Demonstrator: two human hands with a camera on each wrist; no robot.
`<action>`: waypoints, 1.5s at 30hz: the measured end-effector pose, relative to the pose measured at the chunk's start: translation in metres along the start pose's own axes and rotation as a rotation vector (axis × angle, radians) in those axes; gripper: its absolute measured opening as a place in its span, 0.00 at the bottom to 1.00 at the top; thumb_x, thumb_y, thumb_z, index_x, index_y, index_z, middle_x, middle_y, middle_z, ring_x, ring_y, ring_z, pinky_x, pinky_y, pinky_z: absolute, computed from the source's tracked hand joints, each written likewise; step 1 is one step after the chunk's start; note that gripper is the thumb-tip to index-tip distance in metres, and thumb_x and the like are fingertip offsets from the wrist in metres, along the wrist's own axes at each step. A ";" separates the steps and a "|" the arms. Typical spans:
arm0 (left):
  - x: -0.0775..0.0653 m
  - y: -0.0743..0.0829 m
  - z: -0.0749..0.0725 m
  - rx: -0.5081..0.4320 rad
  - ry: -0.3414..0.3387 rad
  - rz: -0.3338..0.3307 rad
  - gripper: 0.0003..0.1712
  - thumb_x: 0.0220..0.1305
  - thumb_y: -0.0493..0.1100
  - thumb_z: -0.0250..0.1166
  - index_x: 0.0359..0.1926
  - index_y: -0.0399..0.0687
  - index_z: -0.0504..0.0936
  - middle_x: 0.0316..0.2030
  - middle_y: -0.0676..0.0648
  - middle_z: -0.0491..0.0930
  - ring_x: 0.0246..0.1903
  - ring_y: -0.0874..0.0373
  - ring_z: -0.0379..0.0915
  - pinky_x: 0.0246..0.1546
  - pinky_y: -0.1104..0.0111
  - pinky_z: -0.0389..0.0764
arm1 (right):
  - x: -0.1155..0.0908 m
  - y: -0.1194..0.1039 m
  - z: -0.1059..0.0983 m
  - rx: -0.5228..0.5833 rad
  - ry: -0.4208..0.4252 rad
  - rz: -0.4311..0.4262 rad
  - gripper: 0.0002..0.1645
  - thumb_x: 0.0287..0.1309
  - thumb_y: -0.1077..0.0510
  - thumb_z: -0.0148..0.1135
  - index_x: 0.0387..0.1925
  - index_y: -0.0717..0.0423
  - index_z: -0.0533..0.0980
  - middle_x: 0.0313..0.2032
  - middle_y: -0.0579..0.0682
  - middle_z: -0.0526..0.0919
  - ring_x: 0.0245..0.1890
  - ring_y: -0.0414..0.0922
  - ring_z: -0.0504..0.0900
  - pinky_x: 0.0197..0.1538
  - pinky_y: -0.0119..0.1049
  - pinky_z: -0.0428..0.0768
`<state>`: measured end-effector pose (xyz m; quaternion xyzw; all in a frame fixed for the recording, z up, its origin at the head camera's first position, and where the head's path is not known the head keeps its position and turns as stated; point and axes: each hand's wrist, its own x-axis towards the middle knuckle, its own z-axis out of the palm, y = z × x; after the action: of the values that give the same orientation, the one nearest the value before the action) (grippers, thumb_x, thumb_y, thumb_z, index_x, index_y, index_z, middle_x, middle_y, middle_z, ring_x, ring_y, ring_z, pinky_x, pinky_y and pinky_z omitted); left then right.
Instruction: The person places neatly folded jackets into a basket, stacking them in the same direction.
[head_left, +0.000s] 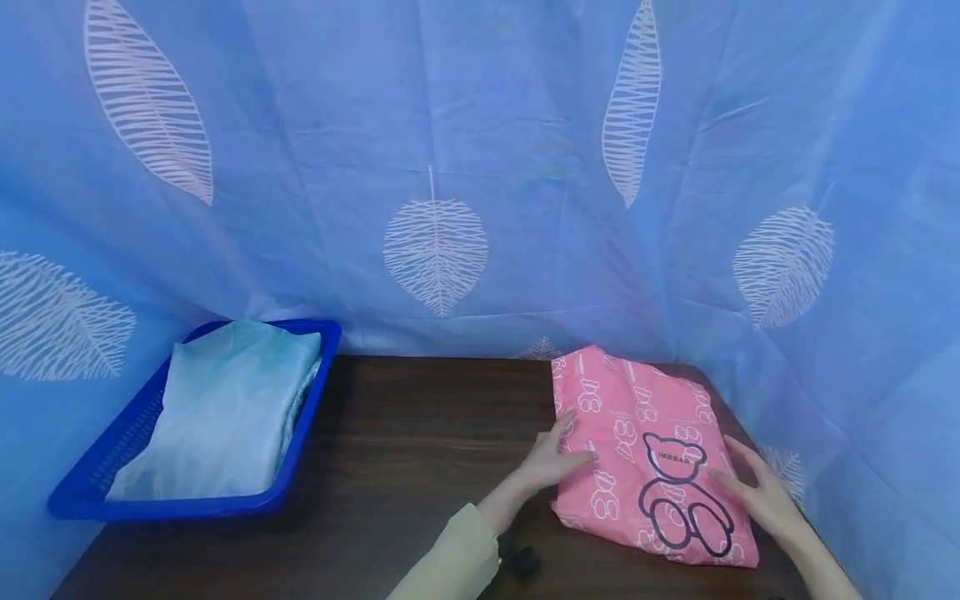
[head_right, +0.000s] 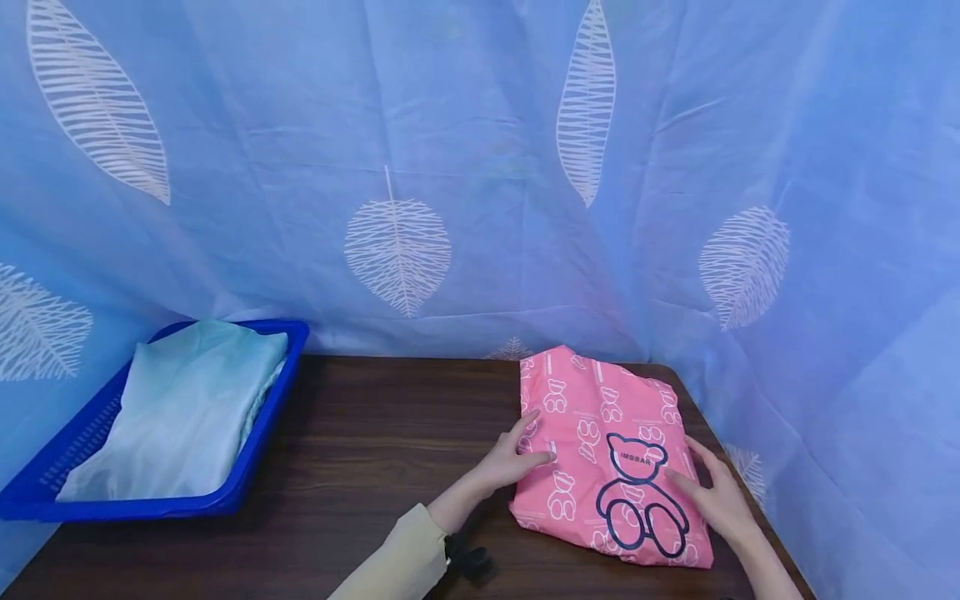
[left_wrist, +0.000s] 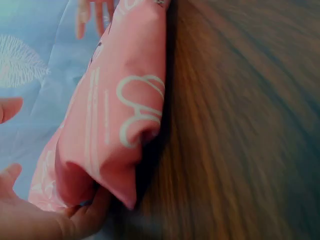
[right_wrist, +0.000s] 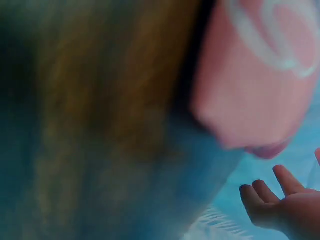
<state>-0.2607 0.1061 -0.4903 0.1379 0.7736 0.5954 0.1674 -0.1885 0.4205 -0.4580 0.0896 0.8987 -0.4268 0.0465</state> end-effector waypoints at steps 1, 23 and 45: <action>0.002 0.000 0.001 -0.018 -0.006 -0.014 0.45 0.56 0.53 0.70 0.73 0.67 0.60 0.66 0.40 0.61 0.66 0.37 0.54 0.59 0.38 0.65 | 0.002 0.003 -0.001 0.012 -0.021 0.024 0.55 0.69 0.41 0.52 0.75 0.65 0.34 0.71 0.77 0.40 0.68 0.76 0.43 0.63 0.72 0.53; 0.022 -0.012 0.008 -0.224 -0.208 -0.066 0.42 0.56 0.47 0.72 0.69 0.77 0.65 0.58 0.50 0.69 0.50 0.52 0.75 0.51 0.56 0.80 | 0.019 0.018 0.001 0.292 -0.259 0.095 0.50 0.68 0.51 0.55 0.77 0.54 0.37 0.72 0.72 0.37 0.62 0.58 0.66 0.50 0.33 0.79; 0.017 -0.011 0.019 -0.277 -0.145 -0.041 0.45 0.55 0.38 0.71 0.67 0.81 0.66 0.56 0.54 0.71 0.47 0.55 0.77 0.45 0.58 0.83 | 0.010 0.008 0.016 0.462 -0.232 0.139 0.53 0.67 0.58 0.56 0.77 0.42 0.33 0.68 0.74 0.49 0.46 0.49 0.83 0.49 0.49 0.82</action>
<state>-0.2682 0.1265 -0.5070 0.1403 0.6726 0.6814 0.2521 -0.1967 0.4147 -0.4760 0.1096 0.7580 -0.6236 0.1568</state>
